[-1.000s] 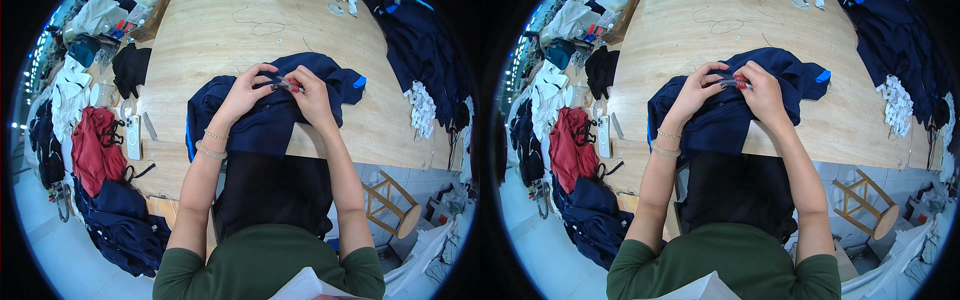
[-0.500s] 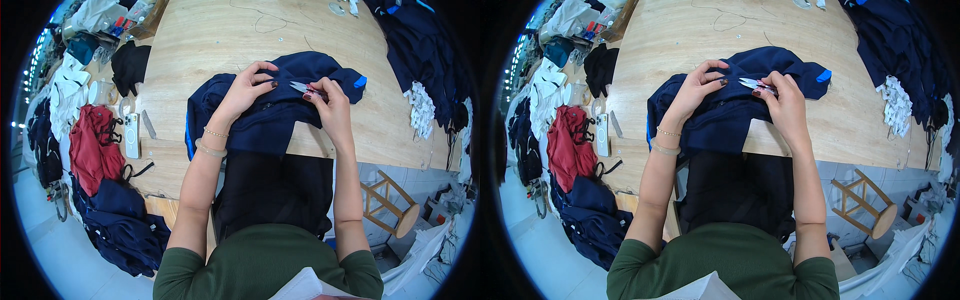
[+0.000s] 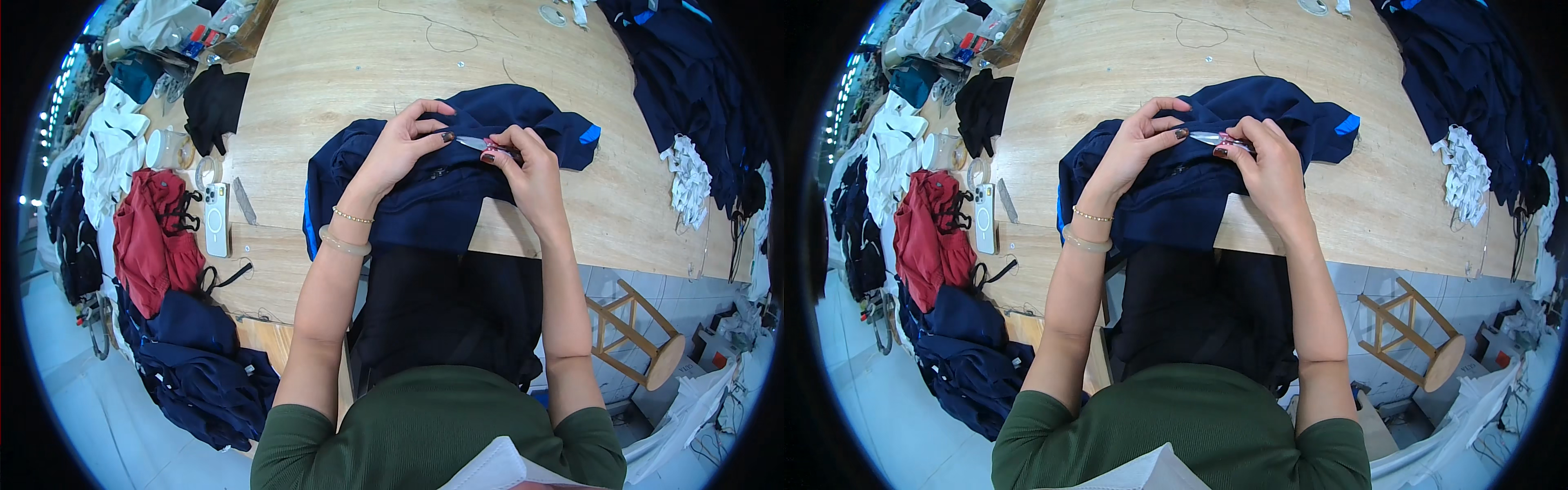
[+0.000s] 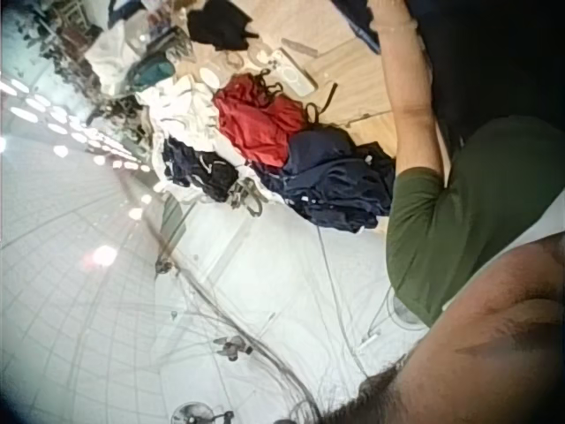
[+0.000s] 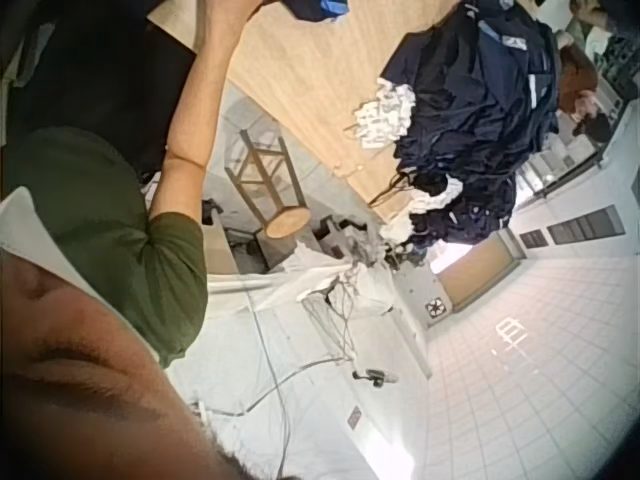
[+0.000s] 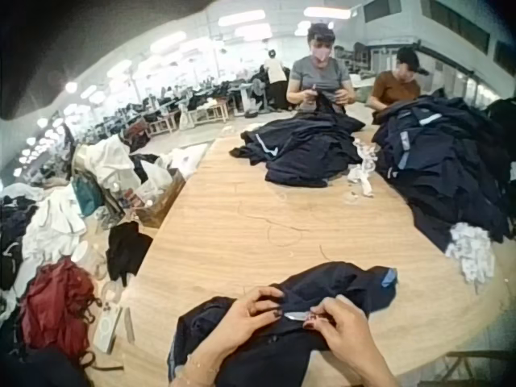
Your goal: Trimming loose threads from blue athletic shorts using thread snips at a factory workbench.
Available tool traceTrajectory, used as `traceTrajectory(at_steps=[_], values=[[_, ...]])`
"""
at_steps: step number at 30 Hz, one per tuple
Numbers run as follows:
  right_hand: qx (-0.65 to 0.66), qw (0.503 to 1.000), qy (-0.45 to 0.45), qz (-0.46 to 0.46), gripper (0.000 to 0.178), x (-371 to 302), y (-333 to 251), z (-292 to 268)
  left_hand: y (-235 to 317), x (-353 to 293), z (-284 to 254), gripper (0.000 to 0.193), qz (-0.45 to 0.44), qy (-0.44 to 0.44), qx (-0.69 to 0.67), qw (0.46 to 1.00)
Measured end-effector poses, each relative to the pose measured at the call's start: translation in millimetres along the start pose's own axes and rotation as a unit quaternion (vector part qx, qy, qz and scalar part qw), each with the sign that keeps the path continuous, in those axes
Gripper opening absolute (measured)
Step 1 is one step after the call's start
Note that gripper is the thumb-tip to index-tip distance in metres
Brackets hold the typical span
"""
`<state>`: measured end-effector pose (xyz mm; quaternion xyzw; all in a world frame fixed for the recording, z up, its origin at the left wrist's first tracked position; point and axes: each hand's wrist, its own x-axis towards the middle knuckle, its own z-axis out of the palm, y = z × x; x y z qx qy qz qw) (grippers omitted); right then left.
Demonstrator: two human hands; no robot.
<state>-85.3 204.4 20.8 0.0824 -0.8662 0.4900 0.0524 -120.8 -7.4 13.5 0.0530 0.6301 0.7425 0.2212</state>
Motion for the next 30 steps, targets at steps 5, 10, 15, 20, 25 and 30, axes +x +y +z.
traceTrajectory(at_steps=[5,10,15,20,25,30], values=[[0.009,1.0,0.0,0.021,0.014,3,4,4,0,0,0,0.033,0.002,0.002,0.018,1.0],[0.095,0.993,0.037,0.054,0.012,4,14,0,5,-6,2,0.028,0.183,0.126,0.332,0.917],[0.104,0.991,0.055,0.062,0.013,4,19,-3,21,-30,18,0.016,0.233,0.203,0.413,0.857],[0.101,0.992,0.042,0.07,0.014,7,11,-1,-10,-36,34,0.023,0.208,0.191,0.519,0.807],[0.081,0.994,0.037,0.06,0.015,7,10,-3,-14,-28,32,0.011,0.199,0.194,0.556,0.783],[-0.154,0.977,-0.011,-0.149,0.017,17,-6,-9,-9,-22,23,0.002,0.213,0.187,0.482,0.829]])
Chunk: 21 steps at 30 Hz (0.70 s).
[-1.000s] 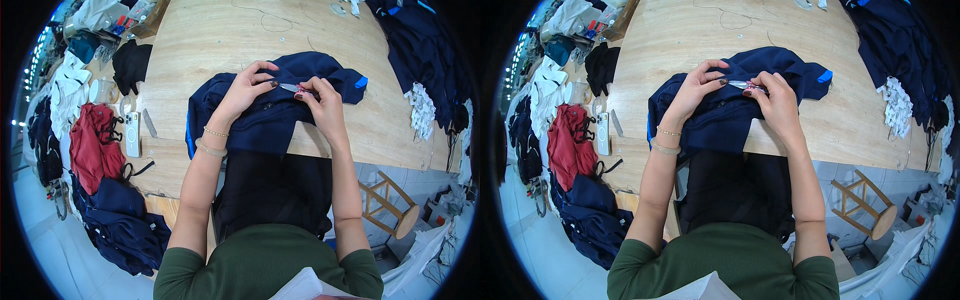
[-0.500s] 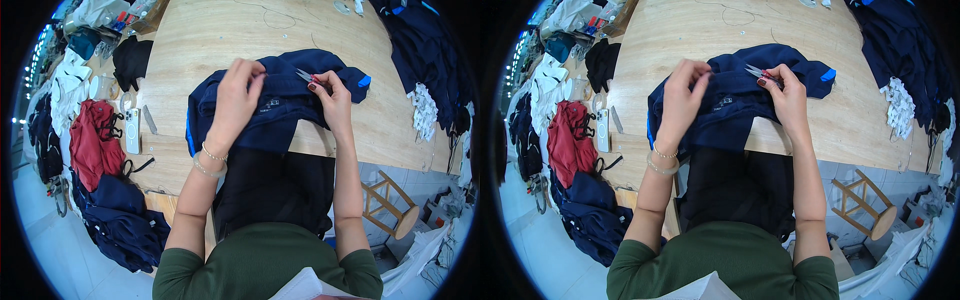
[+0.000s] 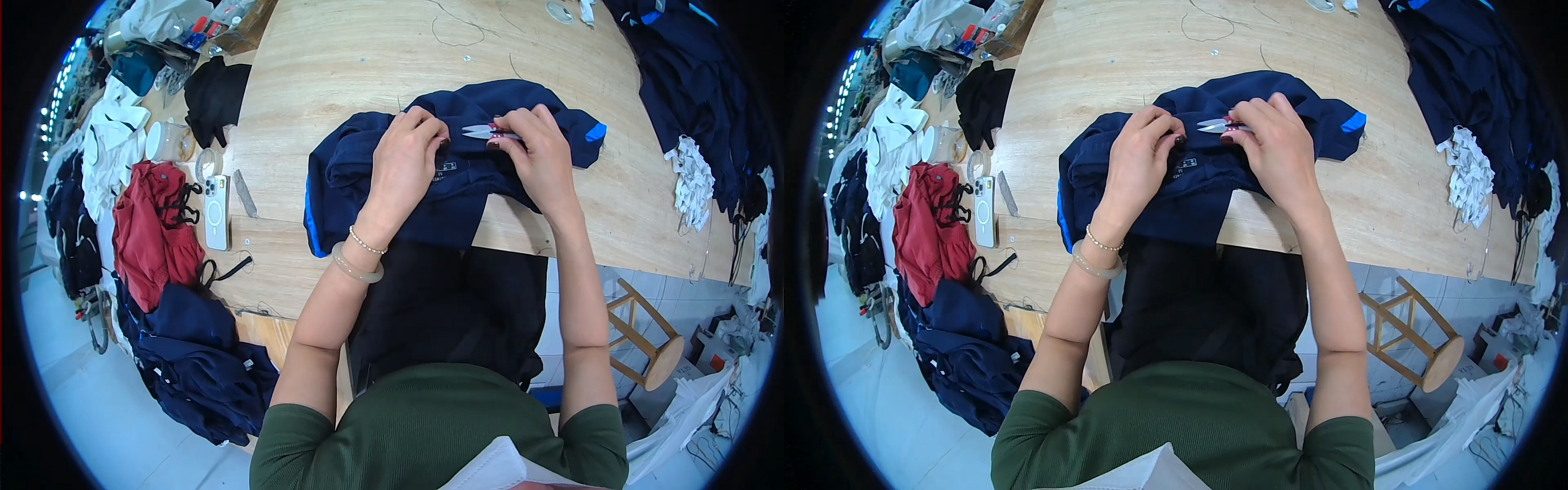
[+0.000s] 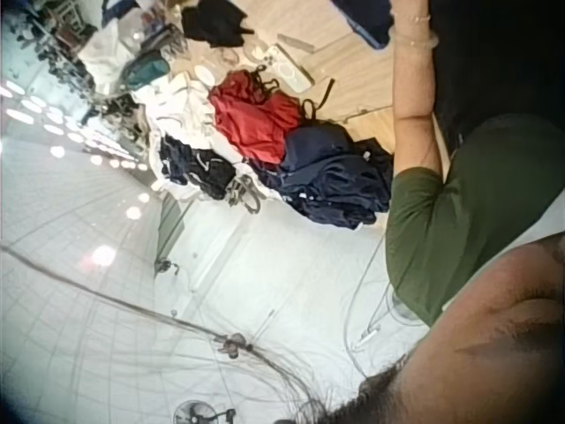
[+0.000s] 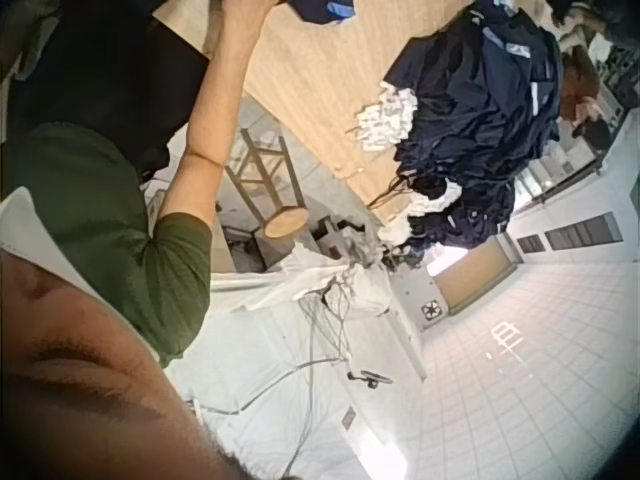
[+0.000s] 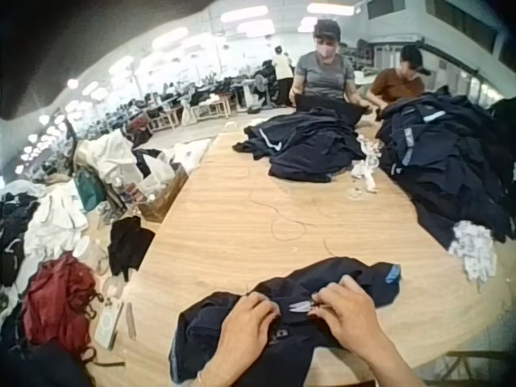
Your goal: Trimming loose threads from blue athletic shorts using thread snips at a factory workbench.
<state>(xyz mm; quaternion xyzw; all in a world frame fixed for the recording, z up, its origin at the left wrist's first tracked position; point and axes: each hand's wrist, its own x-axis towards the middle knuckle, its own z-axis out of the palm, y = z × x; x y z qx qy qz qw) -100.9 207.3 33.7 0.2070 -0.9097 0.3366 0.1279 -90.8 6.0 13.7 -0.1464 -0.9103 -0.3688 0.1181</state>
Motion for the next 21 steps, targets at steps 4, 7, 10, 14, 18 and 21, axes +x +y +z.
traceTrajectory(at_steps=[4,7,10,14,18,21], values=[[-0.093,0.992,-0.042,-0.069,0.014,15,-6,-2,-3,4,-2,0.002,-0.002,-0.007,0.005,1.0],[-0.103,0.988,-0.047,-0.11,0.012,23,-10,-2,-4,5,-2,0.003,-0.01,-0.008,-0.001,1.0],[-0.111,0.984,-0.065,-0.125,0.011,28,-14,-1,-4,6,-3,0.004,-0.018,-0.02,0.009,1.0],[-0.142,0.976,-0.101,-0.129,0.009,30,-19,2,-4,6,-2,0.005,-0.014,-0.019,0.016,1.0],[-0.166,0.973,-0.1,-0.124,0.006,30,-23,0,-3,6,-3,0.006,-0.018,-0.021,0.02,0.999],[-0.162,0.974,-0.08,-0.135,0.006,29,-21,1,-1,7,-3,0.006,-0.021,-0.022,0.019,0.999]])
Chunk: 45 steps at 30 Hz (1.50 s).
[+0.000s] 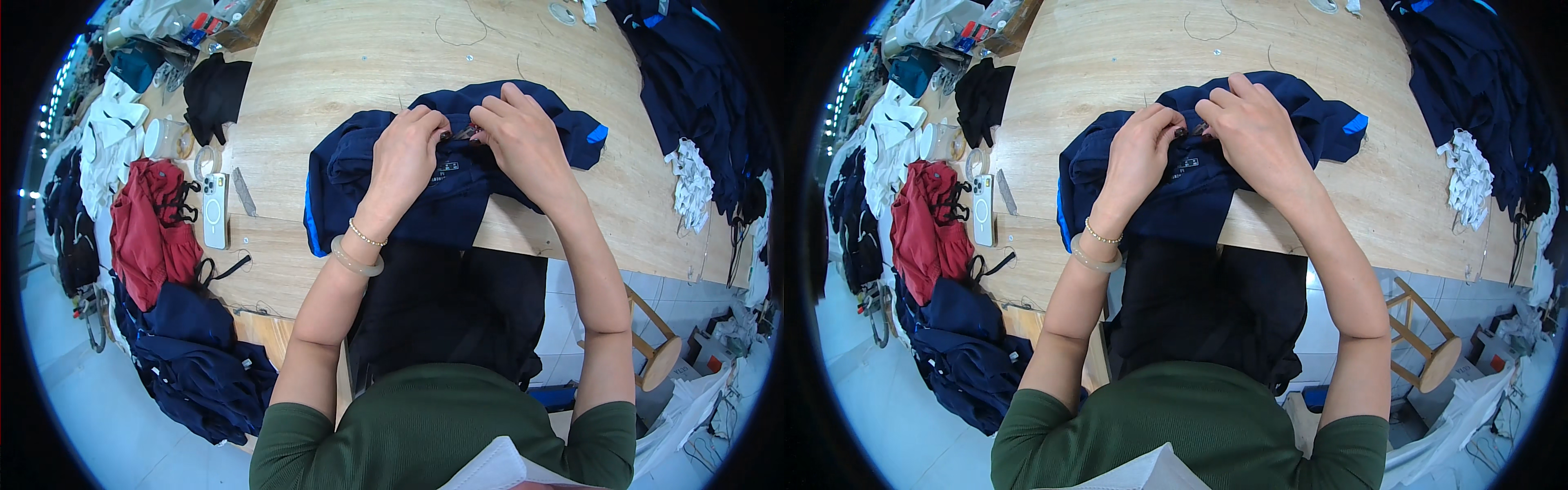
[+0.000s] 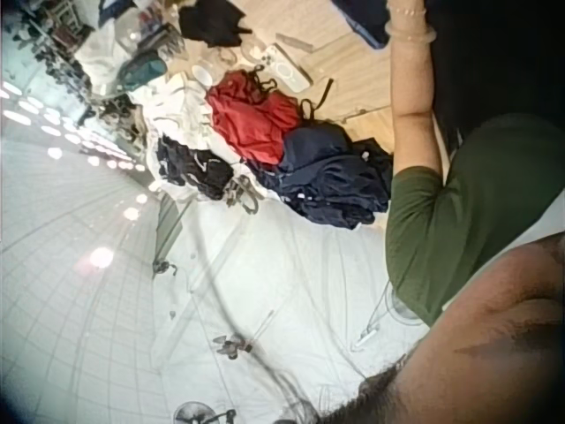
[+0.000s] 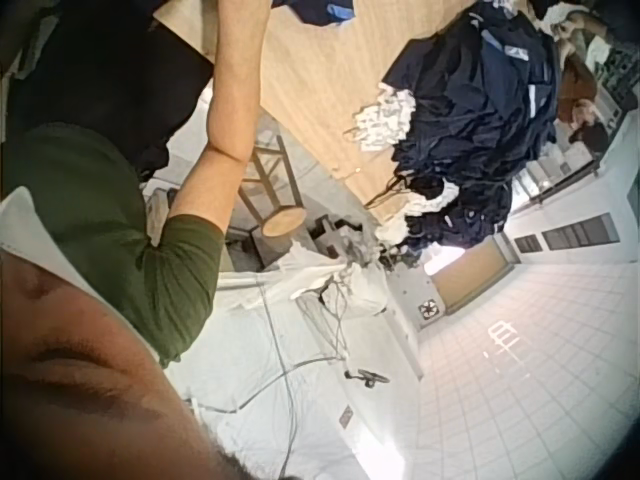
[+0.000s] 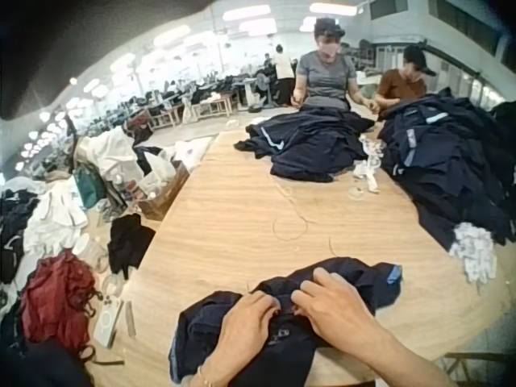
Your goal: Trimming loose threads from blue athletic shorts using thread snips at a factory workbench.
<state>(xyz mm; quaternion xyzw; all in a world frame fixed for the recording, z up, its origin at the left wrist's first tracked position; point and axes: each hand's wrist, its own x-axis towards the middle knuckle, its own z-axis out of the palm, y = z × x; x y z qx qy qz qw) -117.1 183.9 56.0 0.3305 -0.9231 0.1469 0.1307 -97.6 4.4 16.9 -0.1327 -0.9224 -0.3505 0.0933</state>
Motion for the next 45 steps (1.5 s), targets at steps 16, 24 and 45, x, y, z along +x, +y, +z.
traceTrajectory(at_steps=[16,24,45], values=[[0.106,0.987,0.051,0.109,0.011,-12,13,-2,-6,14,-29,0.018,-0.193,0.291,-0.23,0.909],[0.268,0.915,0.12,0.276,0.017,-35,25,15,-7,8,-15,0.016,0.039,0.017,0.03,0.999],[0.43,0.882,0.03,0.188,0.035,-8,-3,-6,-18,36,-20,0.017,-0.267,-0.137,-0.447,0.843]])
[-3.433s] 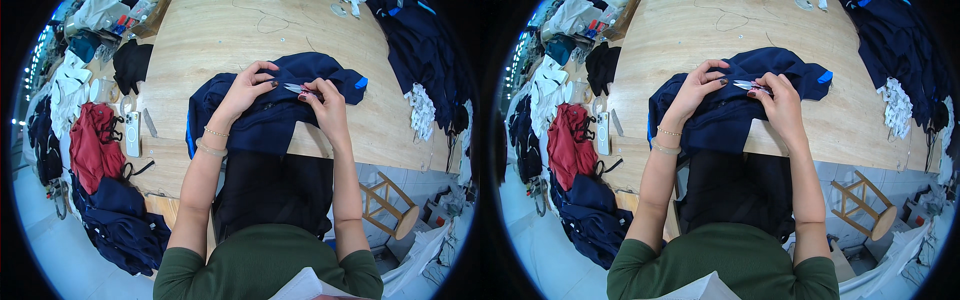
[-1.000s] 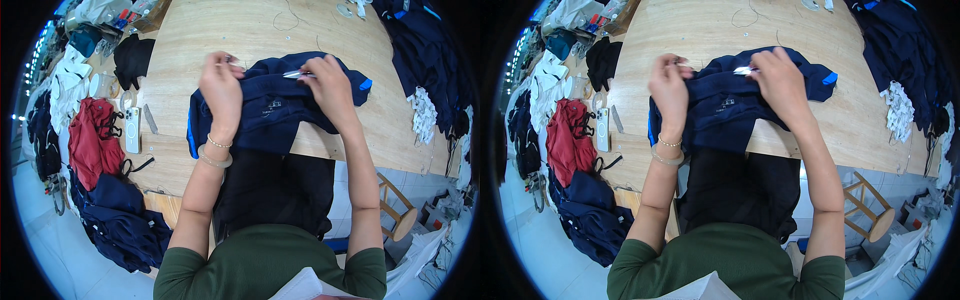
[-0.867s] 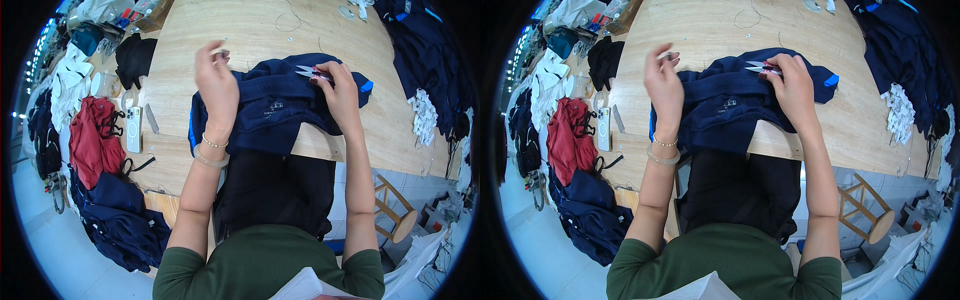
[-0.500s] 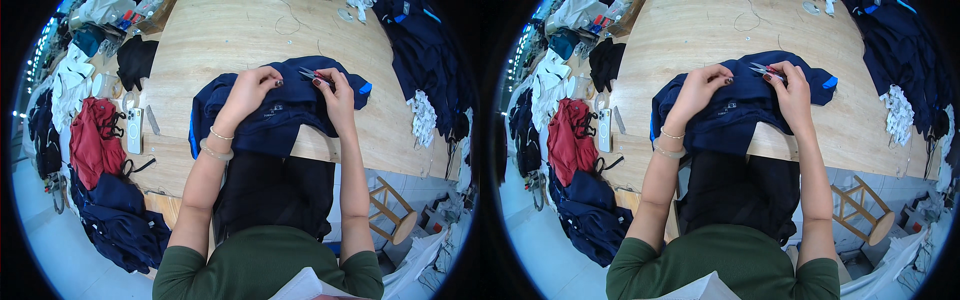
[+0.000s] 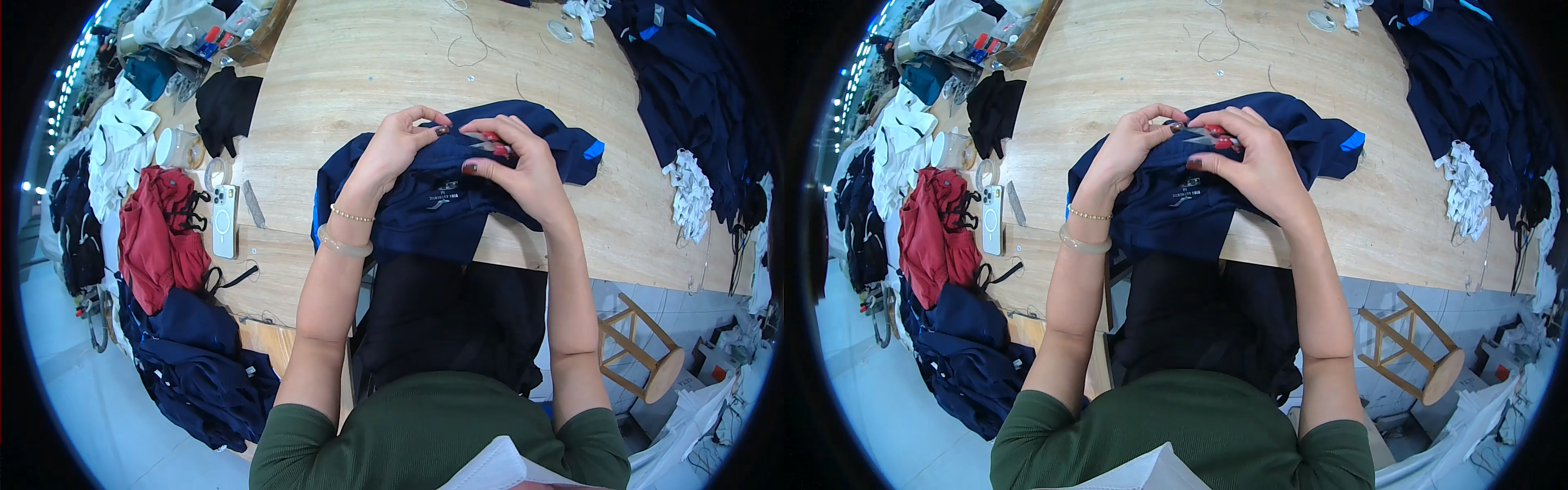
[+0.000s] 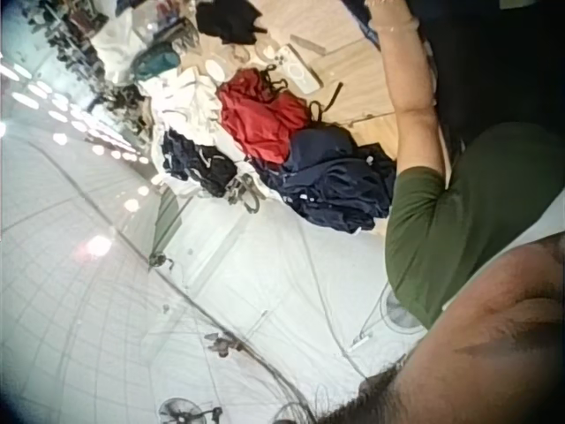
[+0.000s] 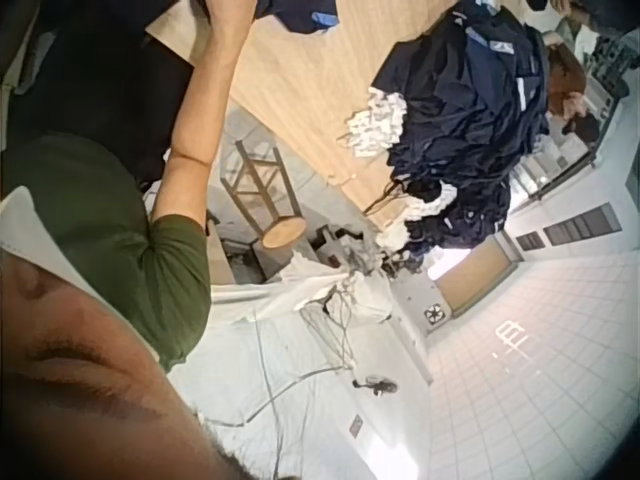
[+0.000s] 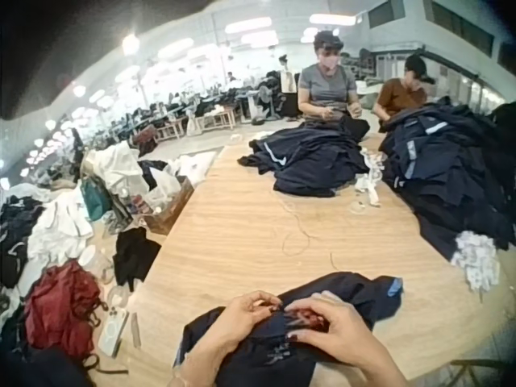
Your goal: Trimming loose threads from blue athletic shorts using thread snips at a factory workbench.
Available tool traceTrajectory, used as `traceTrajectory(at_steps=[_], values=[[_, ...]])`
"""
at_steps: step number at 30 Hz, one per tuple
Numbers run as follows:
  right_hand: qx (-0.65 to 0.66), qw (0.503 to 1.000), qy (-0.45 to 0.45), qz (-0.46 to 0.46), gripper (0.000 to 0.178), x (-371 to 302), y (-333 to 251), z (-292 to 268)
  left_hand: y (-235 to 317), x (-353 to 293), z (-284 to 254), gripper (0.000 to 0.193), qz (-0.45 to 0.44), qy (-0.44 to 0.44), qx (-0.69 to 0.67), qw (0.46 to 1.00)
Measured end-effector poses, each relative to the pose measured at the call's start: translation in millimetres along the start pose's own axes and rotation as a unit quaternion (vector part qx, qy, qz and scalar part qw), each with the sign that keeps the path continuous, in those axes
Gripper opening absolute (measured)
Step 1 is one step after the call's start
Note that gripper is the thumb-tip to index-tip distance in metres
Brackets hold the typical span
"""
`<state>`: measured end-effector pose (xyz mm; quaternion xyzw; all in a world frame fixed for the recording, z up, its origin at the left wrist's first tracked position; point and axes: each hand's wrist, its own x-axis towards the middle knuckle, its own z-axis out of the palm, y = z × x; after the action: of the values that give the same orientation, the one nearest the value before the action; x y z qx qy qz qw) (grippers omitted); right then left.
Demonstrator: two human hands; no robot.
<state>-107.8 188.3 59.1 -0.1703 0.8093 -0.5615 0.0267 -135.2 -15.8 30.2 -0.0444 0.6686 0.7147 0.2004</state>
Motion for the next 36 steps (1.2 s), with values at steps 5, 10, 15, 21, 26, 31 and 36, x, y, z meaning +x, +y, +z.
traceTrajectory(at_steps=[5,10,15,21,26,31,36], values=[[-0.072,0.994,-0.077,0.022,0.021,6,32,4,-6,12,-13,0.016,-0.092,-0.024,0.049,0.994],[0.003,0.996,-0.04,0.078,0.011,1,53,1,3,-17,-7,0.018,0.187,0.065,0.334,0.921],[-0.023,0.999,-0.031,0.038,0.008,0,54,-1,3,-43,-11,0.024,0.187,0.013,0.419,0.888],[-0.089,0.996,-0.031,-0.004,0.01,2,48,12,-3,-39,-33,0.023,0.189,0.038,0.421,0.886],[-0.057,0.998,-0.023,0.022,0.013,-2,49,4,16,-55,12,0.019,0.338,0.226,0.47,0.783],[-0.053,0.998,-0.02,0.028,0.013,-2,48,4,2,-47,40,0.019,0.345,0.183,0.453,0.801],[-0.071,0.997,-0.037,0.017,0.012,-2,44,4,-7,-36,27,0.015,0.346,0.126,0.494,0.788]])
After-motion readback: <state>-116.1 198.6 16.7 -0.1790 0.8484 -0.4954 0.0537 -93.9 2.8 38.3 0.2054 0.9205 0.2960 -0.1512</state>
